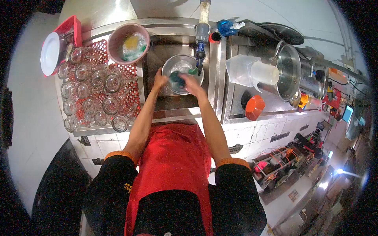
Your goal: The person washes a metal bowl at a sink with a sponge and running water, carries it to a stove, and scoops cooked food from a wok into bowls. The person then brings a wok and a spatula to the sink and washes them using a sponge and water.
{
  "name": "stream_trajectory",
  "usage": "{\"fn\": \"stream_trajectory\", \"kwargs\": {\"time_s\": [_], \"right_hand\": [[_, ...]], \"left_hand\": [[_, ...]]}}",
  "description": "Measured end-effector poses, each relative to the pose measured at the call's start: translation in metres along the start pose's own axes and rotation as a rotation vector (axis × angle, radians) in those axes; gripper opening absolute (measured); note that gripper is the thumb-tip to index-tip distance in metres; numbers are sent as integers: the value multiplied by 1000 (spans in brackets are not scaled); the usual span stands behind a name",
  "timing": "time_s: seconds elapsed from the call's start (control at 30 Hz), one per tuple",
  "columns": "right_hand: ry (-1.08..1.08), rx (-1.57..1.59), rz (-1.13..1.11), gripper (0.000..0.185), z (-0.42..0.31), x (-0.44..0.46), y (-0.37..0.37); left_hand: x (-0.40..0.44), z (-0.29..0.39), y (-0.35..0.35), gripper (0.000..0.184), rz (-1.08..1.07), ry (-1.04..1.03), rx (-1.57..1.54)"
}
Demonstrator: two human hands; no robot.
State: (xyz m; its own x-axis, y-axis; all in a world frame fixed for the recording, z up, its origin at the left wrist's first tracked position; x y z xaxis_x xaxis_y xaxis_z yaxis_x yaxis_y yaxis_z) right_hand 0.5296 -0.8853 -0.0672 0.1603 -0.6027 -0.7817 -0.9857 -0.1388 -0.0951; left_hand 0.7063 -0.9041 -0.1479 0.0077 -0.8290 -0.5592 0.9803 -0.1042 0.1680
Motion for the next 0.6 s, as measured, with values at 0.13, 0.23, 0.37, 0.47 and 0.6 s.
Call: {"fn": "stream_trajectory", "kwargs": {"time_s": [0.13,0.23,0.37,0.47,0.6], "right_hand": [[93,872,-41,34,-27,-18,8],[198,1012,-127,35,-31,-8,8],[161,1047,-13,33,-23,15,9],[138,699,-33,23,-17,23,8],[-154,182,141,27,-17,22,6]], "left_hand": [[26,-52,-19,59,-96,28,-381],[23,-35,-24,61,-79,38,-401],[20,-29,-24,65,-60,-3,-222],[17,-29,-23,66,-59,49,-318],[14,-29,-20,66,-45,95,-414]]}}
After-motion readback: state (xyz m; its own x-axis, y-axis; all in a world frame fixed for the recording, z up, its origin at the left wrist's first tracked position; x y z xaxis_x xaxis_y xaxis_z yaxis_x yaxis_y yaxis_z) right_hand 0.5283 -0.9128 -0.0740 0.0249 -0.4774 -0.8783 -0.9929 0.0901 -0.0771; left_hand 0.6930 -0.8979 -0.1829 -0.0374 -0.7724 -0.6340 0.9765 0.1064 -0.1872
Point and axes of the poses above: each hand's wrist, its own x-axis towards the middle knuckle, its own y-axis out of the back of the hand, z = x × y, the point moved 1 cm from there along x, towards the middle knuckle, and after that the axes turned 1 degree about -z, right-handed, at the moved point
